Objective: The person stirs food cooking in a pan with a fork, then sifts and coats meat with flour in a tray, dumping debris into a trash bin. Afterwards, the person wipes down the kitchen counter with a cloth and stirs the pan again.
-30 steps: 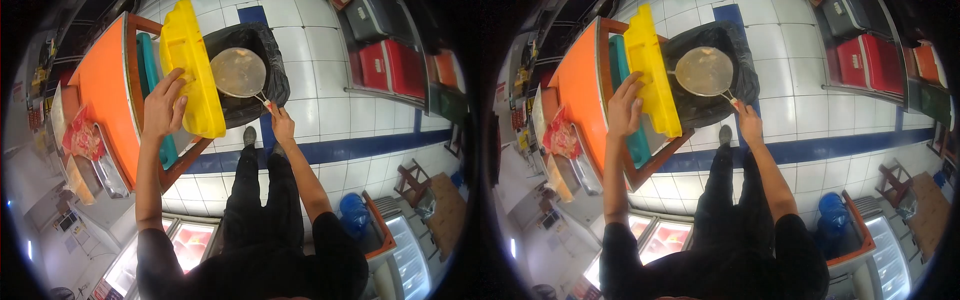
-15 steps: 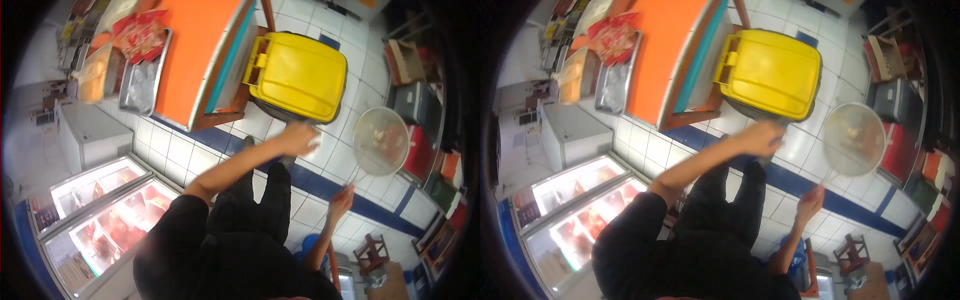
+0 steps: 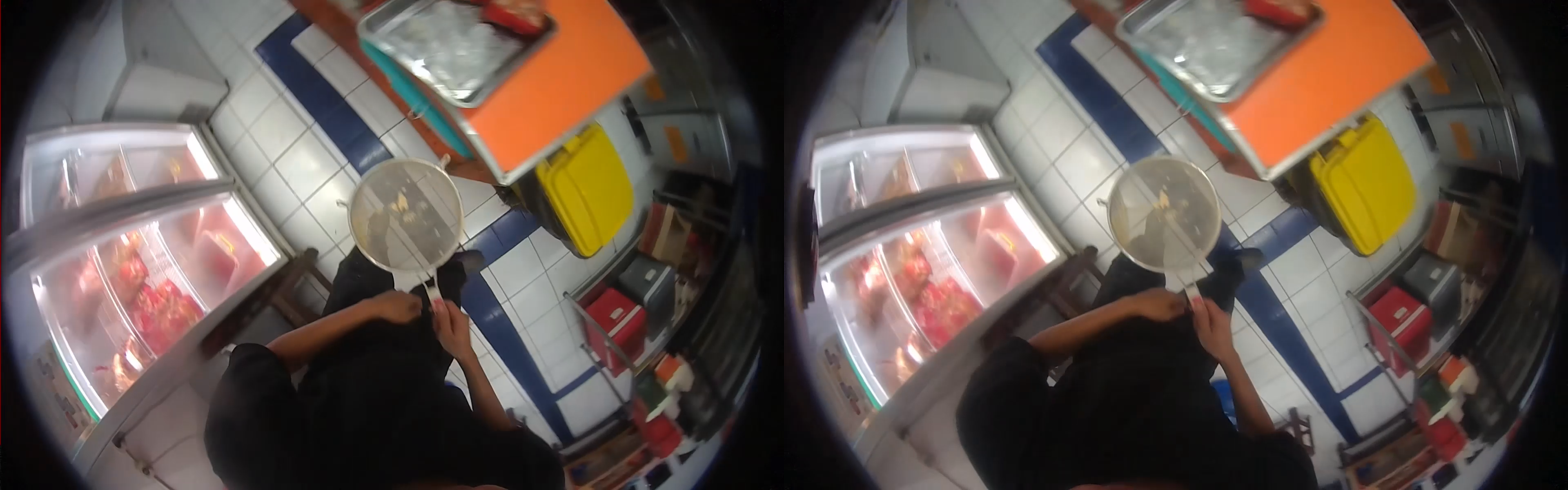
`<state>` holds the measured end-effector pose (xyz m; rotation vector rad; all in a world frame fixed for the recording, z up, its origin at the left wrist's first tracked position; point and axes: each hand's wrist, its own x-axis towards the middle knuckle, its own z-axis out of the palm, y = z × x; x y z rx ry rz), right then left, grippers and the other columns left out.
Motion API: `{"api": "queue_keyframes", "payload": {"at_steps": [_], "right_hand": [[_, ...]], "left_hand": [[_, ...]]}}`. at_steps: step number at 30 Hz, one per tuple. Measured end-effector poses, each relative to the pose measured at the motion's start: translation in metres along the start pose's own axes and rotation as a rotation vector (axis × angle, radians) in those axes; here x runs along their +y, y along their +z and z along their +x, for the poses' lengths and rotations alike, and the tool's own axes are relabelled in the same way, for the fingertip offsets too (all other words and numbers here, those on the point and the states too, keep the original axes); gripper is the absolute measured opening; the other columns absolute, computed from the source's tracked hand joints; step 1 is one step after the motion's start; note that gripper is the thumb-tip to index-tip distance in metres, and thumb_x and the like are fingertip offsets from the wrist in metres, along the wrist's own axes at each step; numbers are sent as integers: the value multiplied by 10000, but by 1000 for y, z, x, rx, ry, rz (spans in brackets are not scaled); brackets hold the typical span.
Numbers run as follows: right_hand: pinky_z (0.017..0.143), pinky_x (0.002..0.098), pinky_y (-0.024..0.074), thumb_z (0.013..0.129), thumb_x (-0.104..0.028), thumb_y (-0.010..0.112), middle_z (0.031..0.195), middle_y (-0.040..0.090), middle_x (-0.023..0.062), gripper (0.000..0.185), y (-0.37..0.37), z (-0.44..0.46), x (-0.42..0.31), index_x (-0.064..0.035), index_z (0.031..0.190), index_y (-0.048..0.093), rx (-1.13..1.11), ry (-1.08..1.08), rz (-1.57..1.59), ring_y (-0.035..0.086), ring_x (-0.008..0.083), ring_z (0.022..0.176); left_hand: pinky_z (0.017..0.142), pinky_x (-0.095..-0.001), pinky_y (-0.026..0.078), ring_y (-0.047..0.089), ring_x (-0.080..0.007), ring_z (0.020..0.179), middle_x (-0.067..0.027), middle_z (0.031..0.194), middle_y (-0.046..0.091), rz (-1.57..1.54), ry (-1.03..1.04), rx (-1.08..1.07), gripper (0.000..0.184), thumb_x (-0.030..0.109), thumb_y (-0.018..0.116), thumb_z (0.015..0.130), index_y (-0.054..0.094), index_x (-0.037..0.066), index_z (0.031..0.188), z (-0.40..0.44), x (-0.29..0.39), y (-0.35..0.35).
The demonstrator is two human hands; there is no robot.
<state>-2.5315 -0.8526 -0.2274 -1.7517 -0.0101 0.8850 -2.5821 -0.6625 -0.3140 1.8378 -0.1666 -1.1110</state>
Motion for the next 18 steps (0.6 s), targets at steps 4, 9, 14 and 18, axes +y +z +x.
{"api": "queue_keyframes", "payload": {"at_steps": [4, 9, 14, 18], "right_hand": [[386, 215, 300, 1067, -354, 450, 549, 437, -36, 380, 91, 83, 20, -48, 891, 590, 18, -33, 65, 408, 44, 427], [369, 223, 298, 1070, -375, 432, 534, 444, -17, 404, 133, 184, 4, -41, 892, 574, 90, 31, 163, 400, 47, 409], [360, 227, 305, 1057, -403, 453, 551, 460, -8, 428, 170, 296, -18, -25, 895, 567, 88, -40, 276, 404, 61, 402], [349, 228, 319, 1044, -417, 484, 548, 452, -2, 429, 193, 380, -41, -23, 892, 559, 140, -232, 435, 408, 68, 395]], "left_hand": [[804, -475, 534, 675, -382, 918, -174, 951, 703, -357, -147, 611, 242, 261, 527, 935, 674, 71, 962, -21, -87, -40], [727, -380, 548, 706, -291, 796, -138, 849, 696, -662, -181, 827, 194, 161, 521, 933, 647, 18, 969, -14, -163, -73], [671, -289, 528, 641, -148, 752, -69, 878, 670, -990, -56, 746, 222, 98, 496, 920, 613, -4, 1079, 2, -207, -62], [711, -417, 538, 683, -314, 760, -158, 775, 657, -649, -166, 771, 198, 196, 533, 926, 638, 28, 909, -17, -231, -30]]}}
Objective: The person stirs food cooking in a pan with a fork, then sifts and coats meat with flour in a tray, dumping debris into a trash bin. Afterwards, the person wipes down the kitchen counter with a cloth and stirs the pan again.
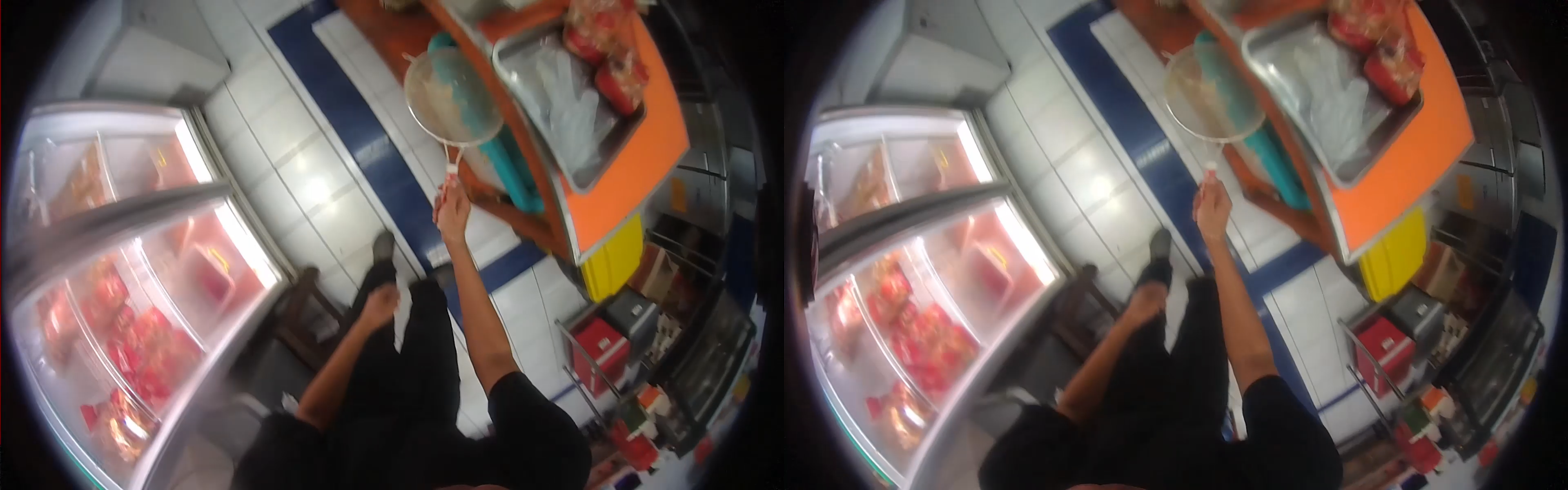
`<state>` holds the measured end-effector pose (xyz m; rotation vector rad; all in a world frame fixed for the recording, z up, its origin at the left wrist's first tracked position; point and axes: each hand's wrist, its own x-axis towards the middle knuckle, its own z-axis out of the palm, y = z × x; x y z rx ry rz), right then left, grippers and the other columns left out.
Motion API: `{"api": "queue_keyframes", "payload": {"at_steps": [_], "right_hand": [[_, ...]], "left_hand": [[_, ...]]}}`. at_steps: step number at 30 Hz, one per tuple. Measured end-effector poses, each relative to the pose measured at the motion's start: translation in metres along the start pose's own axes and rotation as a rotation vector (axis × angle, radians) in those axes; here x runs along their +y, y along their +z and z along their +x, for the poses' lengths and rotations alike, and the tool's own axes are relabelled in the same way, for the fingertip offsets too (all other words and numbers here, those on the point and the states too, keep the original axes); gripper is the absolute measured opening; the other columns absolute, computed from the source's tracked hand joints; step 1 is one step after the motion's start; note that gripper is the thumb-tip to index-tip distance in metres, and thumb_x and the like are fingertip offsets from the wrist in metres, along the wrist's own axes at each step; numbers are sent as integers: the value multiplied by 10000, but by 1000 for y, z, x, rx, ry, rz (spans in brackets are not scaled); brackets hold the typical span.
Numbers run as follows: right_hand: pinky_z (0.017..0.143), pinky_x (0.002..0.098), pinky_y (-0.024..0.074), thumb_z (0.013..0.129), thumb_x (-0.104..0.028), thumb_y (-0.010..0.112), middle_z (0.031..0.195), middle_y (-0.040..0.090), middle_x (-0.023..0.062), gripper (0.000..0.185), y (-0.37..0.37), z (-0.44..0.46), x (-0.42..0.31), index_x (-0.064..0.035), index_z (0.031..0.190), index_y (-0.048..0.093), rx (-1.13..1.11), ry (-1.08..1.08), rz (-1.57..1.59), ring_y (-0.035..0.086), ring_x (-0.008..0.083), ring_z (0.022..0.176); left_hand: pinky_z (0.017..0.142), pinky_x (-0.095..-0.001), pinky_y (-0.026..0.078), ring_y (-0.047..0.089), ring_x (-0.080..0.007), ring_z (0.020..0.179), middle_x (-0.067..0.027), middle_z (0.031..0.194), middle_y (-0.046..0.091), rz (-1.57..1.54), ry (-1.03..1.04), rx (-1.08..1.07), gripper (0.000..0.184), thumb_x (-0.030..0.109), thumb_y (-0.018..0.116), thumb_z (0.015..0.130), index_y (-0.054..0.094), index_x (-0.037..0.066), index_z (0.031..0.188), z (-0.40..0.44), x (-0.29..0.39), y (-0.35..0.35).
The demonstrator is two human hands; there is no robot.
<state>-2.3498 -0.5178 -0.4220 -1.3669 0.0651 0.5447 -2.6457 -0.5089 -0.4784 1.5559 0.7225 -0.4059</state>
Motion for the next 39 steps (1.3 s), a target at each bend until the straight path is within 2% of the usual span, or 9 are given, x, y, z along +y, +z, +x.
{"api": "queue_keyframes", "payload": {"at_steps": [8, 16, 18, 22, 23, 25, 27, 32, 39], "right_hand": [[505, 333, 489, 979, -442, 578, 678, 559, 15, 425, -8, 185, 15, -27, 904, 621, 439, -565, -625, 557, 137, 561], [685, 500, 556, 941, -468, 531, 917, 724, 171, 397, -9, 236, -24, -128, 1053, 703, 472, 0, -1438, 696, 391, 789], [443, 511, 477, 928, -413, 538, 599, 654, 133, 405, 2, 222, -28, -99, 714, 676, 716, -559, -1355, 629, 355, 489], [752, 490, 533, 906, -289, 612, 839, 704, 195, 306, 18, 180, -34, 0, 887, 711, 597, -658, -1390, 683, 382, 855], [903, 470, 485, 890, -215, 632, 1074, 671, 241, 315, 30, 164, -30, 48, 1059, 670, 328, -130, -1131, 623, 394, 1066], [775, 434, 537, 953, -283, 594, 963, 692, 214, 372, 58, 142, 1, 52, 1112, 621, -17, -491, -1023, 687, 354, 884], [939, 451, 498, 1047, -410, 369, 1269, 604, 198, 501, 183, 87, -101, -13, 1295, 547, -35, 622, -169, 621, 346, 1077], [1000, 463, 460, 1041, -518, 288, 1332, 566, 185, 608, 338, 112, -151, -51, 1373, 491, -386, 876, 659, 579, 309, 1170], [878, 432, 510, 911, -338, 671, 1173, 637, 173, 467, 434, 237, -364, -10, 1233, 592, -314, -325, -487, 603, 267, 1102]], "left_hand": [[677, -322, 552, 707, -172, 744, -100, 798, 709, -94, -454, 222, 282, 225, 540, 964, 660, -28, 1001, -67, 3, -94], [725, -386, 560, 717, -267, 734, -164, 801, 718, 39, -496, 324, 330, 248, 540, 877, 699, -15, 997, -63, -55, -198], [762, -400, 557, 719, -309, 794, -179, 839, 721, 59, -491, 222, 327, 246, 534, 880, 702, -4, 1005, -49, -12, -231], [804, -416, 551, 691, -383, 908, -217, 943, 703, 221, -203, 374, 263, 227, 536, 914, 700, 38, 998, 28, 27, -273], [825, -414, 546, 690, -375, 936, -226, 947, 702, 326, 79, 440, 224, 204, 569, 926, 684, 28, 1002, 35, 89, -283], [866, -424, 532, 656, -383, 1034, -244, 1139, 658, 159, 364, 603, 282, 173, 604, 936, 621, -12, 1149, 72, 185, -288], [1026, -448, 428, 527, -418, 1231, -262, 1332, 539, 142, 576, 500, 427, 209, 568, 956, 515, -10, 1319, 85, 290, -301], [1150, -507, 259, 405, -456, 1338, -283, 1405, 462, 361, 950, 401, 552, 338, 400, 992, 430, -30, 1402, 120, 414, -374], [1039, -480, 424, 528, -443, 1216, -295, 1376, 486, 399, 603, 651, 588, 131, 530, 961, 318, -41, 1482, 212, 401, -566]]}}
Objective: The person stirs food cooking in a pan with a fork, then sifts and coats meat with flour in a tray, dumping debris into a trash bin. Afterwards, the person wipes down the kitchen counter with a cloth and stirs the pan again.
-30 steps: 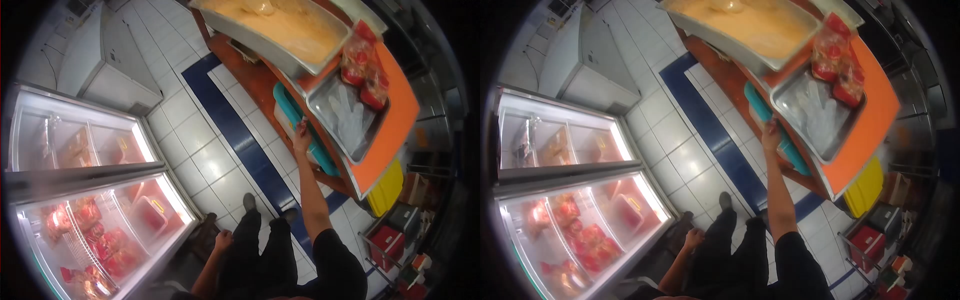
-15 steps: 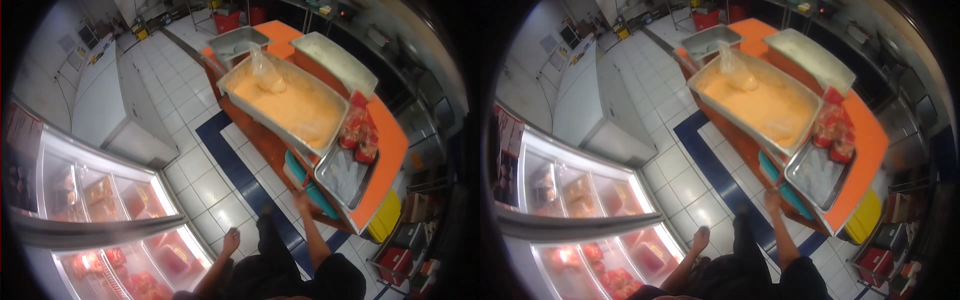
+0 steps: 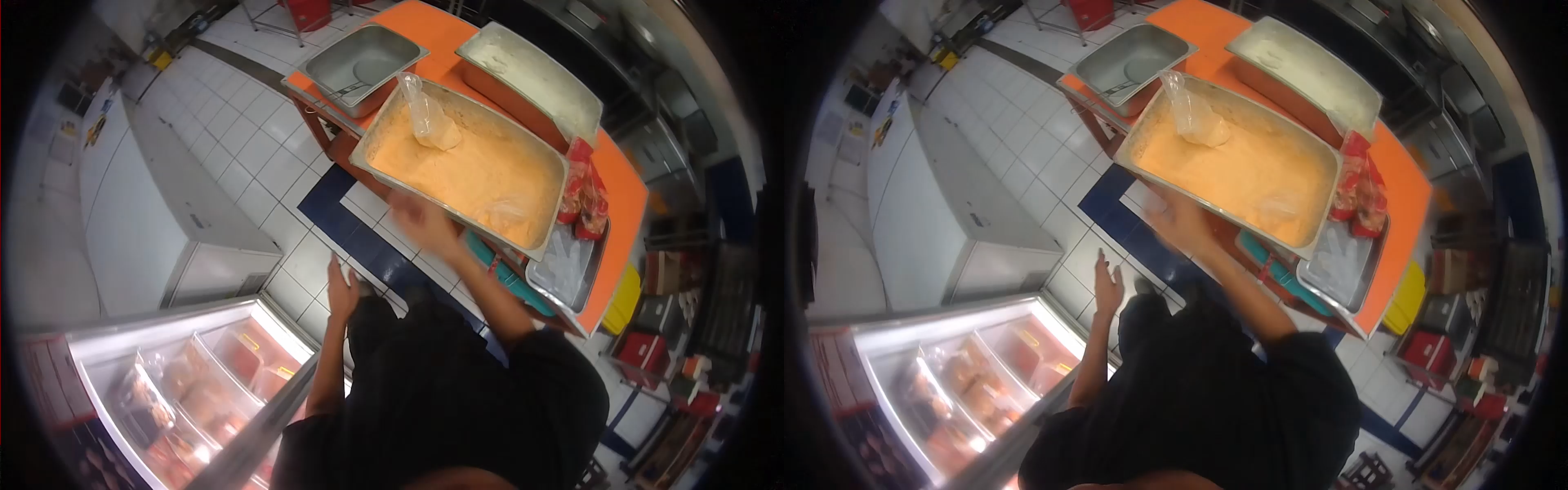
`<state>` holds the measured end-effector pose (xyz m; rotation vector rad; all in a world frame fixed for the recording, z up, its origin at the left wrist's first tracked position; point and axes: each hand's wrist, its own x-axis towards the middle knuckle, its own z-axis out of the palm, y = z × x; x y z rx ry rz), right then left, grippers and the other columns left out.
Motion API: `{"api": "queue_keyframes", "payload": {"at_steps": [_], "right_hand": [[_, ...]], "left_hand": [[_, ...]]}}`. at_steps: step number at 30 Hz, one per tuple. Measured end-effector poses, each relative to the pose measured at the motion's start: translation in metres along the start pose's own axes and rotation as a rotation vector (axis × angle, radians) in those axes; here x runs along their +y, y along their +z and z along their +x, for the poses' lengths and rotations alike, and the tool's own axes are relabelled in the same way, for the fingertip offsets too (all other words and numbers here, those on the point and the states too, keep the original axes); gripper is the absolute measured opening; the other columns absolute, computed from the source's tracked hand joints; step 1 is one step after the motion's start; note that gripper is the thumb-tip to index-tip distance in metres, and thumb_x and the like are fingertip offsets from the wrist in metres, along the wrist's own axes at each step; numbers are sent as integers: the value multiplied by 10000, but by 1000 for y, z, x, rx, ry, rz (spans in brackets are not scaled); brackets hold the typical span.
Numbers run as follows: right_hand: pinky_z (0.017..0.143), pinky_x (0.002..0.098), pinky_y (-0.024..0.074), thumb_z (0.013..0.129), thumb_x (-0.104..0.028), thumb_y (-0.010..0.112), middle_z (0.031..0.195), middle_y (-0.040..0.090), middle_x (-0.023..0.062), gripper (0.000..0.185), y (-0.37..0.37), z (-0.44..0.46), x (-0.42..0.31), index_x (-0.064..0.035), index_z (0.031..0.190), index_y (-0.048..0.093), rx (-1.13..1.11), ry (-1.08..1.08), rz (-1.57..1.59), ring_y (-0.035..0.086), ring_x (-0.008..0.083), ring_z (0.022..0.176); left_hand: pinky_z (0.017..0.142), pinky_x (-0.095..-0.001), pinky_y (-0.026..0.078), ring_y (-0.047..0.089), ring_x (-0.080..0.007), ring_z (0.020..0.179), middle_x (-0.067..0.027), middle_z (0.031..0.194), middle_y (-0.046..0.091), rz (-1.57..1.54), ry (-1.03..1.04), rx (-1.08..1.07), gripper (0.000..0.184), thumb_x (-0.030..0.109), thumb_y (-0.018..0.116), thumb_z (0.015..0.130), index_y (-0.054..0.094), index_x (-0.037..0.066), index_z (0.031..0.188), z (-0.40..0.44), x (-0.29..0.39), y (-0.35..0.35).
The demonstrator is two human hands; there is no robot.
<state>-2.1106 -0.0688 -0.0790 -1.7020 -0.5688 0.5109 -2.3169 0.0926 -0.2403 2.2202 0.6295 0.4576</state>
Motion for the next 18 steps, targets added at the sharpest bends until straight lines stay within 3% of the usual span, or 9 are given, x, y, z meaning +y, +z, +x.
{"api": "queue_keyframes", "payload": {"at_steps": [1, 3, 5, 7, 10, 13, 15, 17, 18], "right_hand": [[842, 460, 515, 828, -383, 738, 1125, 621, 223, 570, -11, 38, -8, 12, 1208, 582, 409, -155, -456, 596, 352, 1086], [792, 472, 536, 776, -467, 761, 1195, 564, 195, 653, -40, 106, -13, -18, 1186, 527, 674, -295, -1031, 637, 350, 937], [675, 490, 550, 809, -384, 735, 1049, 624, 193, 499, -60, 155, 3, -19, 1103, 563, 524, -4, -1145, 662, 378, 881], [655, 501, 550, 834, -323, 693, 883, 677, 197, 349, -92, 200, 68, -28, 1000, 611, 516, -9, -1267, 672, 402, 758], [660, 512, 541, 863, -274, 623, 739, 676, 213, 272, -128, 201, 29, -5, 884, 655, 701, -109, -1213, 669, 424, 711], [685, 507, 535, 868, -271, 589, 756, 673, 248, 309, -128, 189, -45, 26, 821, 659, 687, 77, -1010, 676, 424, 753], [694, 486, 536, 872, -276, 554, 733, 682, 234, 349, -129, 192, -58, 46, 793, 665, 701, 54, -948, 683, 410, 727], [695, 469, 542, 877, -286, 545, 719, 687, 218, 365, -120, 187, -75, 50, 803, 668, 666, 82, -869, 683, 396, 686], [644, 429, 551, 893, -261, 526, 654, 688, 177, 367, -121, 187, -71, 54, 755, 656, 658, 47, -862, 693, 318, 618]], "left_hand": [[919, -437, 518, 609, -387, 1114, -274, 1352, 508, -35, -60, -3, 556, 106, 542, 955, 357, -45, 1456, 12, -12, -13], [792, -377, 560, 662, -314, 1001, -248, 1316, 537, -105, -120, -20, 506, 74, 545, 946, 406, -43, 1419, 40, -33, -25], [722, -339, 564, 672, -268, 953, -224, 1229, 595, -182, -115, -93, 461, 46, 543, 936, 452, -36, 1381, 78, -31, -37], [720, -337, 562, 674, -260, 939, -219, 1194, 616, -243, -84, -197, 457, 30, 539, 931, 462, -29, 1377, 106, -26, -48], [727, -333, 559, 687, -240, 872, -191, 1087, 668, -305, 56, -231, 378, 11, 540, 931, 516, -31, 1306, 160, 5, -58], [756, -330, 554, 697, -249, 844, -177, 1018, 687, -397, 247, -243, 336, 9, 593, 906, 555, -36, 1236, 207, 43, -50], [781, -329, 549, 696, -267, 863, -183, 1015, 685, -418, 442, -247, 349, 25, 633, 888, 562, -38, 1224, 243, 85, -37], [841, -378, 539, 673, -324, 966, -211, 1086, 664, -389, 505, -284, 503, 133, 746, 833, 544, -36, 1262, 270, 138, -26], [872, -410, 528, 645, -351, 1034, -233, 1144, 635, -340, 556, -288, 638, 195, 789, 793, 497, -33, 1313, 282, 154, -11]]}}
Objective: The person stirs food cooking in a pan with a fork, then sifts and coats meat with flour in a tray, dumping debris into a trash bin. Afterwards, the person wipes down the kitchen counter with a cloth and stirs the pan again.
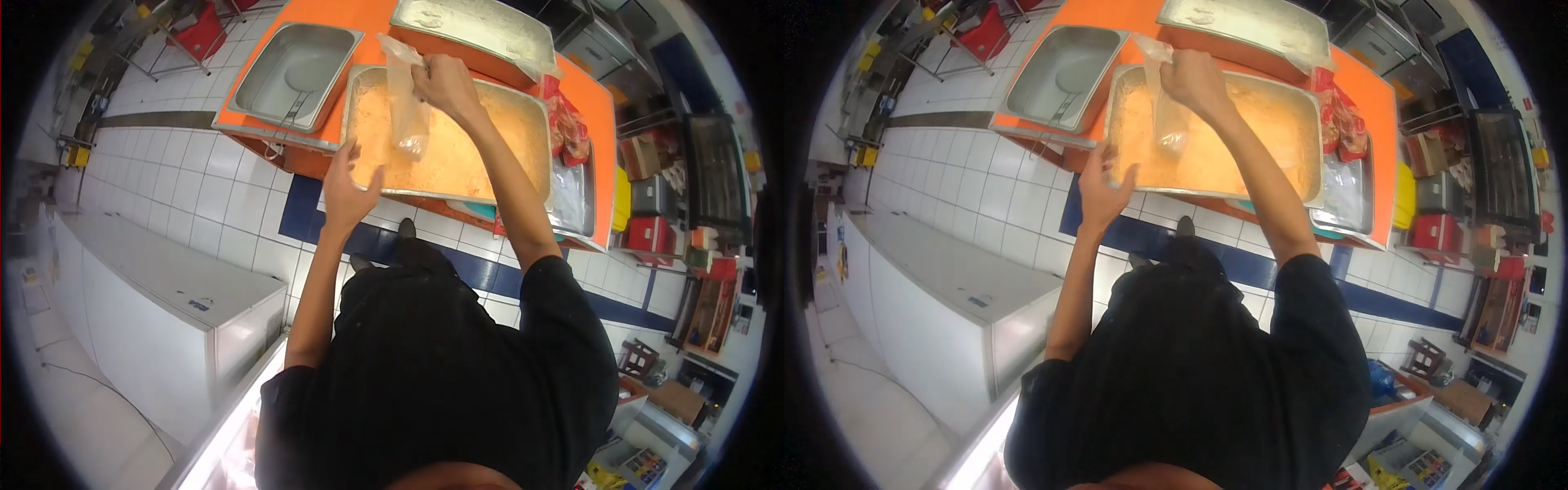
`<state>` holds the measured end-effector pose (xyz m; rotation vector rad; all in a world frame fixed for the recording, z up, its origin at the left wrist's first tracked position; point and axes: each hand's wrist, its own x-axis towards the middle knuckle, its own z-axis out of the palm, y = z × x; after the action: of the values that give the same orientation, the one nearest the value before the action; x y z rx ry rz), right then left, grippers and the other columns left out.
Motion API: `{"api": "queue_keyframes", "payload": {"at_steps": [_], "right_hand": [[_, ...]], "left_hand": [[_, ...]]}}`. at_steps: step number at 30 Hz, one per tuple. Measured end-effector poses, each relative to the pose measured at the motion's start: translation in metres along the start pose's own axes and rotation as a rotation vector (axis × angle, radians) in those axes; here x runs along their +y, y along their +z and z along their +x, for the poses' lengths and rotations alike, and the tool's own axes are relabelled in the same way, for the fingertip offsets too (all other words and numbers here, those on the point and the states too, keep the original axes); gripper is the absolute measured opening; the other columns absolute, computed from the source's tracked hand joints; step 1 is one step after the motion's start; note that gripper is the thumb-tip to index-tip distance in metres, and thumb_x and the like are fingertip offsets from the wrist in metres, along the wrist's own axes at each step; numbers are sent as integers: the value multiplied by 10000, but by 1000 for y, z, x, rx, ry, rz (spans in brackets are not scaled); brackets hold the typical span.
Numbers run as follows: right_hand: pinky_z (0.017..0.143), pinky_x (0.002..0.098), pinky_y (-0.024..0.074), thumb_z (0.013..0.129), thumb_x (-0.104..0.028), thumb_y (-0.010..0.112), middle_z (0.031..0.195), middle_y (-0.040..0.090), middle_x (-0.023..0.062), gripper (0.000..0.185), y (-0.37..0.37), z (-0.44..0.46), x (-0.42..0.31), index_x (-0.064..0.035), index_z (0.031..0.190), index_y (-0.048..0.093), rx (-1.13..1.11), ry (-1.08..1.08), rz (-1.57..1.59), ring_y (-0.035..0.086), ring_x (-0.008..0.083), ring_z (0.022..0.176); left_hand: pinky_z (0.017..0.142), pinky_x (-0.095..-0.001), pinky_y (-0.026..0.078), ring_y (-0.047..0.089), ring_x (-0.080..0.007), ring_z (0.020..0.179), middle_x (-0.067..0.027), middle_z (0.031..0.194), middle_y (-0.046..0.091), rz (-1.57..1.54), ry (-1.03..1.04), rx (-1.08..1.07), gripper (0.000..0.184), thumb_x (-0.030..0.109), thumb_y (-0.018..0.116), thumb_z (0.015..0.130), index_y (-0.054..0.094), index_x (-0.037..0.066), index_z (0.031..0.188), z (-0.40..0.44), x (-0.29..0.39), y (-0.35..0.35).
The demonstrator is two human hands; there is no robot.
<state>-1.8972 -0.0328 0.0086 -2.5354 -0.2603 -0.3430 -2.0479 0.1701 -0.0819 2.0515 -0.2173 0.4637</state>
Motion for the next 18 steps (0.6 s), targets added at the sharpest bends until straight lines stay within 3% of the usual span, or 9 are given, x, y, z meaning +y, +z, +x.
{"api": "queue_keyframes", "payload": {"at_steps": [4, 7, 8, 11, 14, 17, 18], "right_hand": [[557, 337, 559, 949, -199, 477, 692, 686, 146, 322, -24, -36, -5, 57, 825, 627, -167, 202, 485, 697, 214, 596], [546, 285, 573, 1003, -188, 434, 768, 672, 144, 297, -35, -64, 2, 66, 996, 589, -155, 399, 927, 688, 200, 590], [543, 280, 572, 1011, -196, 432, 774, 676, 150, 303, -38, -68, 6, 63, 1008, 588, -171, 425, 949, 685, 200, 585], [550, 280, 576, 1025, -210, 428, 810, 691, 182, 315, -41, -72, 25, 63, 1019, 586, -201, 524, 1000, 688, 214, 592], [585, 305, 589, 1025, -221, 441, 860, 705, 217, 330, -38, -63, 53, 71, 1002, 593, -198, 587, 1025, 708, 240, 639], [630, 320, 582, 1030, -275, 471, 875, 715, 203, 367, -40, -53, 78, 64, 1031, 611, -137, 598, 1042, 709, 235, 681], [653, 323, 576, 1030, -299, 482, 882, 718, 196, 383, -41, -52, 87, 59, 1038, 620, -87, 607, 1028, 711, 234, 706]], "left_hand": [[937, -475, 500, 565, -417, 1175, -294, 1289, 539, 214, 27, -60, 987, 318, 871, 690, 330, -23, 1442, 37, 7, 56], [950, -473, 496, 541, -449, 1196, -312, 1323, 504, 178, -231, -296, 1047, 303, 863, 690, 248, -14, 1476, 32, -5, 81], [892, -461, 521, 603, -438, 1116, -298, 1236, 583, 125, -174, -176, 847, 247, 820, 735, 388, -16, 1415, 26, -8, 88], [816, -437, 541, 672, -409, 976, -273, 1062, 673, -66, -215, -183, 533, 174, 753, 796, 572, -32, 1253, 28, -19, 96], [759, -423, 544, 695, -398, 862, -257, 896, 699, -94, -238, -186, 296, 145, 691, 849, 668, -44, 1075, 39, -13, 99], [744, -434, 539, 691, -414, 852, -270, 881, 696, -35, -331, -321, 281, 183, 659, 883, 679, -39, 1053, 50, -10, 96], [710, -429, 540, 708, -375, 791, -251, 838, 699, 55, -238, -281, 286, 217, 647, 901, 684, -26, 1047, 56, -11, 95]]}}
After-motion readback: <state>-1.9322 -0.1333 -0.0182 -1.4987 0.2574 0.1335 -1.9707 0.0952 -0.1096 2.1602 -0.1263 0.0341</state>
